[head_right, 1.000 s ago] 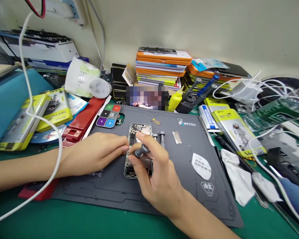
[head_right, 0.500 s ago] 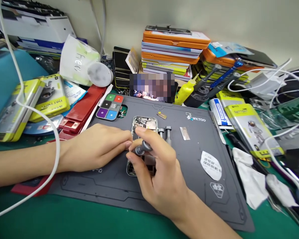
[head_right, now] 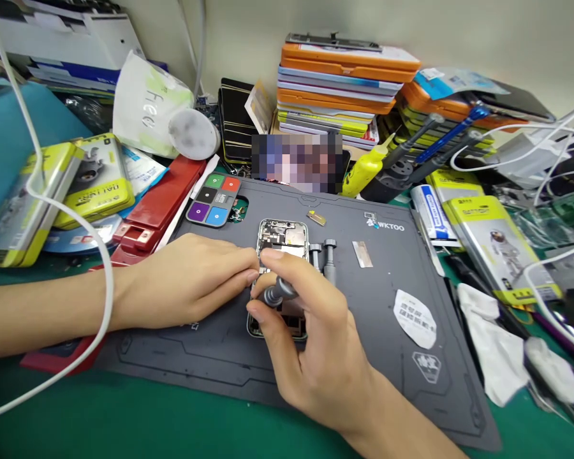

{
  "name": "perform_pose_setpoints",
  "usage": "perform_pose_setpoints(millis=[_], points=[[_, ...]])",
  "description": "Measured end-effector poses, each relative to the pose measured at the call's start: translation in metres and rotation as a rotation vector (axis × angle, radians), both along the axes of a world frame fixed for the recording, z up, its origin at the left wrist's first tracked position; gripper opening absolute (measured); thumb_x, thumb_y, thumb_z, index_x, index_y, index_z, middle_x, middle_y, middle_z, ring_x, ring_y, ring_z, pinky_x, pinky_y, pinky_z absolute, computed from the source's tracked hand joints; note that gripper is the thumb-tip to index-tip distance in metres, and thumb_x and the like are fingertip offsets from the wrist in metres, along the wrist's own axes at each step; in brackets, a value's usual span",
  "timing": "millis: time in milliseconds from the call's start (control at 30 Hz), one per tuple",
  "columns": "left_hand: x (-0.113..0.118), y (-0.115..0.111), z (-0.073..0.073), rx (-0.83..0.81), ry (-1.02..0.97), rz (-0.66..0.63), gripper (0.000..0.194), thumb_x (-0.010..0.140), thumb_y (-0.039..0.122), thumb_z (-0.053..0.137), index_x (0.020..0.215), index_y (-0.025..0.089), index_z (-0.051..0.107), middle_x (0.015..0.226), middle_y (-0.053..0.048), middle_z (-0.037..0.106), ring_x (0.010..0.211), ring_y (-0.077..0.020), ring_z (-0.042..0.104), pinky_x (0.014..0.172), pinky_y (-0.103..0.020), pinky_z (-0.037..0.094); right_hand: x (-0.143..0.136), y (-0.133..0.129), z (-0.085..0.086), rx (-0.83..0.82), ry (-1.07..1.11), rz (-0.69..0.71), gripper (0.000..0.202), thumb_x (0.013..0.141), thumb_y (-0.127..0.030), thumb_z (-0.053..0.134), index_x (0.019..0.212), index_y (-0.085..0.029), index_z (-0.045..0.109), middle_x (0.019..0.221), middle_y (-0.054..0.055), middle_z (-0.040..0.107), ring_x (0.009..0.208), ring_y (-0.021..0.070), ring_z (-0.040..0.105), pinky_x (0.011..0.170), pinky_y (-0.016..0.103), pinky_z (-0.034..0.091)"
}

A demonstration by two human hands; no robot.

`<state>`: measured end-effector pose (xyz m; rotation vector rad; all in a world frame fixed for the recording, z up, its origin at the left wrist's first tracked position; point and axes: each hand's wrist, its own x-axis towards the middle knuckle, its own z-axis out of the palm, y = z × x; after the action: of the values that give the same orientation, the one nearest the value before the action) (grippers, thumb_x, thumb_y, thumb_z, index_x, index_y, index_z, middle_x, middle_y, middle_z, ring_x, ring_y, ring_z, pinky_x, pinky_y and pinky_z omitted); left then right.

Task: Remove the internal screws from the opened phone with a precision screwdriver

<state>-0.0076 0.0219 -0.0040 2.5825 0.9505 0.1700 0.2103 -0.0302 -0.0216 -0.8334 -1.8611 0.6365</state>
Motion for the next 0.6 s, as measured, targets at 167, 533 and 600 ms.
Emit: perform_pose_setpoints(millis=[167, 533, 600], points=[[0.0016, 0.0005, 0.0006, 0.006, 0.012, 0.009, 0.022, 0.112, 0.029, 0.037, 0.099, 0.022, 0.052, 0.09, 0.0, 0.072, 0.076, -0.0209, 0.069, 0.062, -0.034, 0.038, -0.0014, 0.002, 0.0, 0.013, 0.003, 0.012, 0.072, 0.091, 0.005, 0.066, 0.151, -0.033, 0.052, 0.13, 0.011, 0.075, 0.086, 0.0214, 0.08, 0.061, 0.033, 0.071], [0.0017, -0.0006, 0.0023, 0.017, 0.024, 0.036, 0.023, 0.111, 0.027, 0.035, 0.091, 0.022, 0.045, 0.079, 0.0, 0.068, 0.069, -0.0193, 0.067, 0.059, -0.032, 0.036, 0.0044, 0.0053, 0.0028, 0.131, -0.146, 0.072, 0.069, 0.094, -0.001, 0.071, 0.153, -0.033, 0.052, 0.122, 0.005, 0.081, 0.089, 0.0217, 0.081, 0.072, 0.036, 0.069], [0.0021, -0.0004, 0.0024, 0.035, 0.038, 0.034, 0.023, 0.112, 0.027, 0.036, 0.093, 0.022, 0.047, 0.08, 0.0, 0.069, 0.071, -0.0197, 0.068, 0.059, -0.032, 0.037, 0.0049, 0.0049, 0.003, 0.146, -0.171, 0.049, 0.07, 0.094, -0.006, 0.074, 0.154, -0.035, 0.052, 0.119, 0.003, 0.082, 0.087, 0.0214, 0.081, 0.071, 0.035, 0.069]])
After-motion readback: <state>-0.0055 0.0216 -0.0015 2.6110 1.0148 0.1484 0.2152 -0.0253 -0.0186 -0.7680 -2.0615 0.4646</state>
